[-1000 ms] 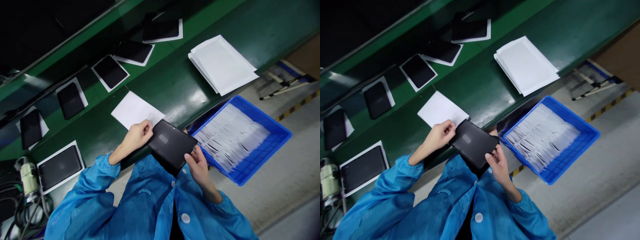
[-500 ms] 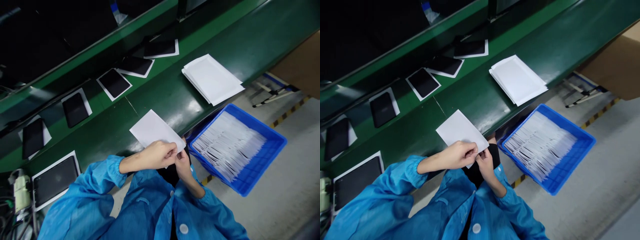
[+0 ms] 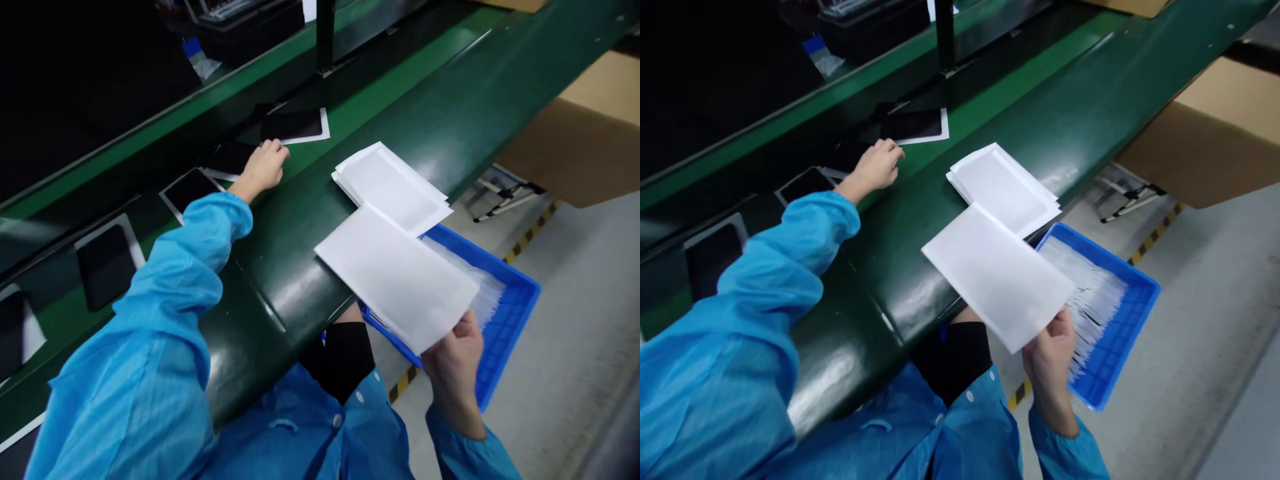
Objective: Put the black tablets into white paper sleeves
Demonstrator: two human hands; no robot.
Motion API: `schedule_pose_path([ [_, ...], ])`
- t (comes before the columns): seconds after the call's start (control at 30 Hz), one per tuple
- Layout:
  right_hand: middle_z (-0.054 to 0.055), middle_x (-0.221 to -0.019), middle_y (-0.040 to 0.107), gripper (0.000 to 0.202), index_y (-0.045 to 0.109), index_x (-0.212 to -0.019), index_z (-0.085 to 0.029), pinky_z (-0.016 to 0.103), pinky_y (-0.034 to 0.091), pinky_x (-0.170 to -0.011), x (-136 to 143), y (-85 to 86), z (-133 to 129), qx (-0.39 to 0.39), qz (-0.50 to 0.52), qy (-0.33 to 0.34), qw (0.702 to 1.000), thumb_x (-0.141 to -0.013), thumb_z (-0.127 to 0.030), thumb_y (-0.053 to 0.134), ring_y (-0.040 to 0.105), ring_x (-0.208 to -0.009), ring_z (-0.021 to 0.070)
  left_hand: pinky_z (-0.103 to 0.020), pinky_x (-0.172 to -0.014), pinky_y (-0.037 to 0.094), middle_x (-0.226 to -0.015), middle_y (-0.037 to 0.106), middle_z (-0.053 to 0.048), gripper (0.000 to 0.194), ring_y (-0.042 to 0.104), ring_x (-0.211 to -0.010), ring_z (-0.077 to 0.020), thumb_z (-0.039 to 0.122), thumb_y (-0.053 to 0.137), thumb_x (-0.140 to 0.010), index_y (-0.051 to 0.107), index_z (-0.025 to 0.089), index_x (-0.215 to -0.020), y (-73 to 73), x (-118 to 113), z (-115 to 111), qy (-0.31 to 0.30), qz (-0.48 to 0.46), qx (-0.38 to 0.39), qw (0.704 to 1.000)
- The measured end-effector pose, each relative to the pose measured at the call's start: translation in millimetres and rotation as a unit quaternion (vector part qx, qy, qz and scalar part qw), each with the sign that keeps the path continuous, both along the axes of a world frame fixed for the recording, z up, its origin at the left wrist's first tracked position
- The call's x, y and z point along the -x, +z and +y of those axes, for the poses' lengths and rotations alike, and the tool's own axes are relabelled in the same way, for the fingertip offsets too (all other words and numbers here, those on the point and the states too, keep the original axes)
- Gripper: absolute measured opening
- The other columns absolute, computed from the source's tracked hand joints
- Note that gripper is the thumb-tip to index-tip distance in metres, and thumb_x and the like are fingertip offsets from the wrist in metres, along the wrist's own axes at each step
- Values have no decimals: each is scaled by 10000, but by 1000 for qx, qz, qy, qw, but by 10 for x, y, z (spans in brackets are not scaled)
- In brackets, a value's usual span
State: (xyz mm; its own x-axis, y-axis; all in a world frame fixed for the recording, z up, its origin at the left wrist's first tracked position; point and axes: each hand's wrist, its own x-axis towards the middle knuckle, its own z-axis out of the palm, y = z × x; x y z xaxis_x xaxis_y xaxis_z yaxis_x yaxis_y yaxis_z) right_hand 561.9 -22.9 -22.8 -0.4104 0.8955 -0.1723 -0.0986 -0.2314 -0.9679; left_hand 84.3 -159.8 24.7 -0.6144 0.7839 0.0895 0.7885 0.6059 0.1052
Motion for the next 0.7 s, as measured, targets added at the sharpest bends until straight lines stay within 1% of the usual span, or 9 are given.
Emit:
schedule_pose_path([
  [0.13,60,-1130,803,386,732,-1038,-238,371,597,-1007,578,235,508,-51,50,-4,997,-702,-288,914,762,-1052,232,-556,-1115,411,-1408,560,-254,510,481,-1343,-420,260,736,-890,620,103,-1361,-100,569,624,23,21,68,997],
  [0.2,71,-1122,798,375,723,-1005,-232,392,605,-994,875,267,711,-66,57,1,996,-689,-302,912,760,-1043,243,-565,-1118,402,-1372,583,-249,502,495,-1349,-422,336,744,-920,634,92,-1345,-151,725,901,20,13,76,997],
  [0.3,40,-990,778,391,696,-977,-222,331,627,-744,1141,242,920,-66,29,22,997,-678,-333,923,740,-834,203,-543,-1100,414,-1301,619,-240,399,555,-1326,-408,335,646,-1003,658,72,-1302,-202,844,1164,16,-2,91,996],
  [0.37,-15,-861,711,354,667,-931,-223,237,511,-519,1162,202,967,-81,-13,36,996,-707,-338,916,626,-602,122,-496,-1085,428,-1273,640,-232,340,591,-1296,-381,241,588,-1019,654,63,-1301,-193,850,1222,19,2,106,994],
  [0.47,-82,-722,540,289,630,-907,-230,192,347,-413,1004,134,852,-132,-54,-24,990,-803,-359,867,449,-471,61,-444,-1090,424,-1332,636,-214,361,583,-1298,-328,76,501,-997,613,52,-1339,-99,732,1152,28,36,102,994],
  [0.53,-90,-677,490,274,623,-911,-232,190,358,-431,842,90,666,-147,-60,-71,985,-842,-380,842,450,-486,71,-438,-1112,402,-1368,621,-193,381,549,-1319,-301,39,450,-993,592,63,-1346,-5,547,1007,28,63,56,996],
  [0.57,-86,-664,495,271,626,-908,-232,194,370,-440,767,72,556,-146,-62,-70,985,-852,-391,837,455,-492,78,-448,-1118,392,-1364,620,-185,370,539,-1321,-300,46,442,-996,597,77,-1331,42,416,901,24,73,23,997],
  [0.63,-69,-651,535,266,642,-897,-229,206,386,-443,661,47,337,-125,-60,-2,990,-870,-421,825,455,-481,84,-489,-1107,384,-1306,635,-180,315,546,-1293,-322,91,458,-1002,631,114,-1264,119,70,613,8,81,-44,996],
  [0.7,-32,-711,624,280,673,-936,-228,227,424,-450,644,42,148,-78,-31,119,989,-898,-477,796,505,-491,98,-533,-1064,394,-1213,665,-180,260,579,-1221,-345,148,469,-1013,673,156,-1174,160,-386,215,-20,80,-97,992],
])
